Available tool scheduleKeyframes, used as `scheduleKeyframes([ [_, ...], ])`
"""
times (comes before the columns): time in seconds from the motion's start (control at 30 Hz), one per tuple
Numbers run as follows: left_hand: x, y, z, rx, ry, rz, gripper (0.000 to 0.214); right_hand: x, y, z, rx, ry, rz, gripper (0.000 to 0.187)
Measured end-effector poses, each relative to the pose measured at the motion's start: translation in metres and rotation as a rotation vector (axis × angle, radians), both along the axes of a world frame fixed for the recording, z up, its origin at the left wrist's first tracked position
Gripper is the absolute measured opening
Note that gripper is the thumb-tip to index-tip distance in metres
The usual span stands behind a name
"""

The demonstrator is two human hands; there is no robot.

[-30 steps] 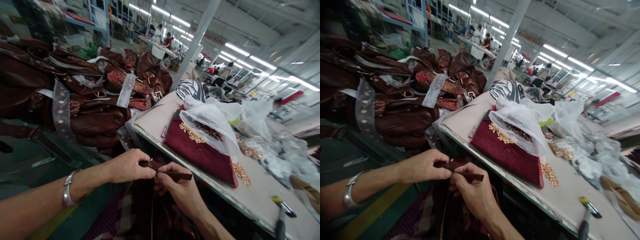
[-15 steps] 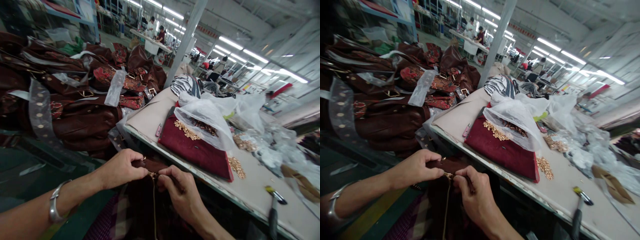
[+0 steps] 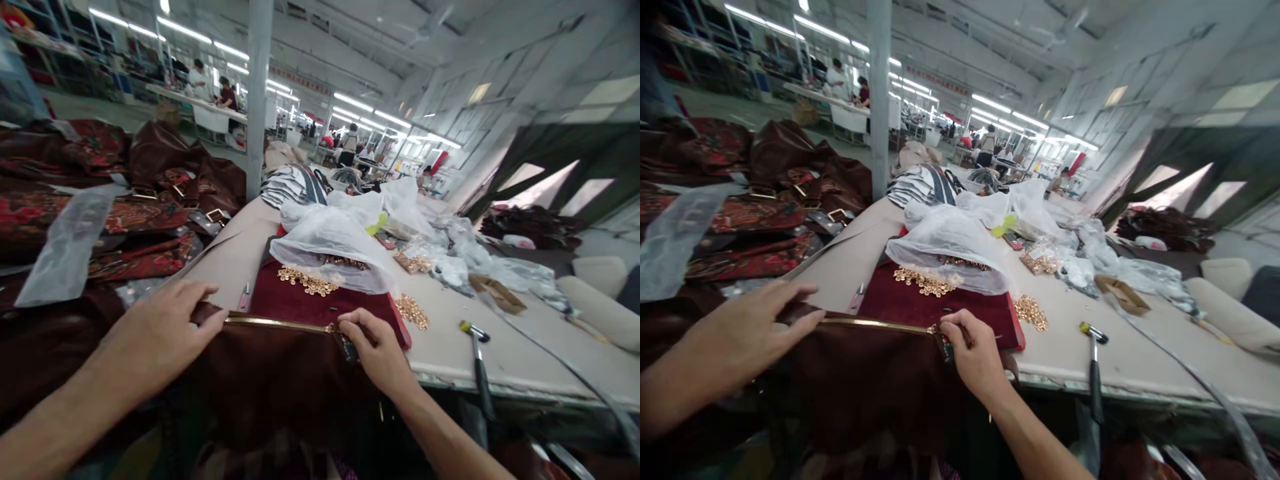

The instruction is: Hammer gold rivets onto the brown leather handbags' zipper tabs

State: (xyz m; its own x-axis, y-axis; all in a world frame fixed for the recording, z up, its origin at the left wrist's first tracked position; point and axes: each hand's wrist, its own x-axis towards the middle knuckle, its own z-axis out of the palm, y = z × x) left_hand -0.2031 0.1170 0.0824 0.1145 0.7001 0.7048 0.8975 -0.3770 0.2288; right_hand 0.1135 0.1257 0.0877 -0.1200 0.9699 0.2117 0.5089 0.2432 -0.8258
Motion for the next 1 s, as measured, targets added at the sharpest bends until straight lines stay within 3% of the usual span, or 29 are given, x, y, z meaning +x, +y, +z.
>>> scheduleKeyframes([
  [0.07, 0.039, -0.001, -0.001, 0.083, 0.177, 0.029, 0.036, -0.002, 0.016, -0.007, 0.000, 0.029, -0.026, 0.027],
  [0.13, 0.081, -0.007, -0.009, 0.081, 0.201, -0.155, 0.036, -0.004, 0.028, -0.014, 0.000, 0.053, -0.030, 0.026],
  [0.2, 0.116, -0.009, -0.023, 0.030, 0.197, -0.218, 0.040, -0.003, 0.035, -0.021, 0.009, 0.069, -0.020, 0.024],
  [0.27, 0.138, -0.004, -0.042, -0.055, 0.185, -0.198, 0.041, -0.002, 0.039, -0.028, 0.018, 0.064, -0.018, 0.021],
  [0.4, 0.153, 0.011, -0.077, -0.140, 0.189, -0.144, 0.040, 0.000, 0.041, -0.039, -0.002, -0.050, -0.044, 0.017],
  [0.53, 0.154, 0.013, -0.094, -0.090, 0.183, -0.140, 0.041, 0.016, 0.034, -0.032, 0.105, -0.171, -0.022, 0.015],
  [0.63, 0.157, 0.011, -0.098, -0.097, 0.126, -0.136, 0.040, 0.065, 0.022, -0.026, 0.156, -0.158, -0.201, 0.028],
  [0.7, 0.158, 0.011, -0.099, -0.097, 0.089, -0.134, 0.040, 0.116, 0.009, -0.032, 0.113, -0.263, -0.454, 0.041],
  [0.77, 0.160, 0.011, -0.101, -0.087, 0.072, -0.136, 0.039, 0.173, -0.009, -0.048, 0.080, -0.495, -0.716, 0.056],
  [0.83, 0.160, 0.011, -0.102, -0.080, 0.071, -0.133, 0.038, 0.224, -0.032, -0.071, 0.088, -0.764, -0.773, 0.070],
  [0.87, 0.160, 0.011, -0.103, -0.078, 0.076, -0.131, 0.037, 0.245, -0.043, -0.082, 0.075, -0.817, -0.782, 0.068],
  [1.0, 0.160, 0.011, -0.103, -0.054, 0.099, -0.132, 0.037, 0.291, -0.071, -0.109, -0.125, -0.729, -0.878, 0.066],
])
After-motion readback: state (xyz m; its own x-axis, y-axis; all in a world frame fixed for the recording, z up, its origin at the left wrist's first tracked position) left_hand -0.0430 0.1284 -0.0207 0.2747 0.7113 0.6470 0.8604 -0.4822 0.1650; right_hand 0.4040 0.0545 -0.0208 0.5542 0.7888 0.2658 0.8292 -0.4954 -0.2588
